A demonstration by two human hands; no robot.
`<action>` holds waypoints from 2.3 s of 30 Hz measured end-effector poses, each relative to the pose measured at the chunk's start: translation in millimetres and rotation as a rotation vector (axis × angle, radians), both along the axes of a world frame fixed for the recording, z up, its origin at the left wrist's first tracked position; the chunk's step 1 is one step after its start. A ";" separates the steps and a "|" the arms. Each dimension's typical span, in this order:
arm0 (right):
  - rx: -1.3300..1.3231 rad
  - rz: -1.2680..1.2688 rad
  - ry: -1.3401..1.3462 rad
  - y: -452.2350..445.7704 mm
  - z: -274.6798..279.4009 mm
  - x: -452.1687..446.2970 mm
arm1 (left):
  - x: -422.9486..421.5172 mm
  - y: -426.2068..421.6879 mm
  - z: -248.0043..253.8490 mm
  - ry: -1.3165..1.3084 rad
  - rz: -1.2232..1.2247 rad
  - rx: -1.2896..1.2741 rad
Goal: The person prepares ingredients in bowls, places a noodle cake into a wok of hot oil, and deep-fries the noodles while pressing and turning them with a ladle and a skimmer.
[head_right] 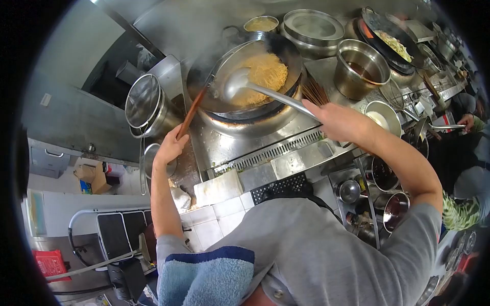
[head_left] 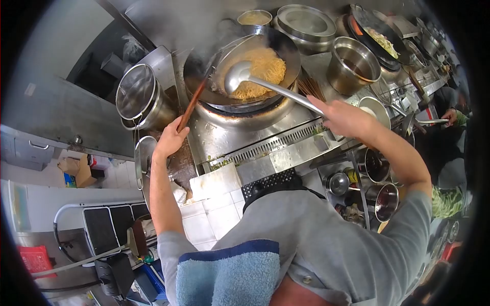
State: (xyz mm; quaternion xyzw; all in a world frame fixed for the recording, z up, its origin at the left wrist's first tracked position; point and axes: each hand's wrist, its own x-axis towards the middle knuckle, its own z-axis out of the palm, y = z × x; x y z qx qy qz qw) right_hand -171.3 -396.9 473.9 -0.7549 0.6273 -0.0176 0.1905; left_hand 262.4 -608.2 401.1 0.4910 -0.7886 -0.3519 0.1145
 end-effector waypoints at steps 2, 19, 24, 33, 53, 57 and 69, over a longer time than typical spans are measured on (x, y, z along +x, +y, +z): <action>0.008 -0.008 0.068 16.5 0.6 -6.9 | -4.0 -2.2 -0.8 0.000 -0.004 -0.008; 0.321 -0.491 -0.405 92.5 59.8 -5.2 | -4.7 -30.5 4.7 -0.021 -0.091 0.032; 0.243 -0.428 -0.452 83.1 20.6 -18.1 | 3.1 -14.1 3.5 -0.011 -0.056 0.012; 0.172 -0.424 -0.501 69.6 21.1 -11.2 | 6.0 5.9 0.4 -0.017 0.033 -0.061; 0.157 -0.530 -0.670 57.6 -20.3 -11.1 | -9.4 -12.0 -15.0 -0.011 -0.026 -0.105; 0.204 -0.538 -0.748 64.8 -8.3 -7.1 | -25.4 -19.9 -24.1 0.055 -0.038 -0.183; -0.003 -0.550 -0.779 -12.1 -48.1 6.4 | -6.8 -12.3 -18.1 0.034 -0.019 -0.091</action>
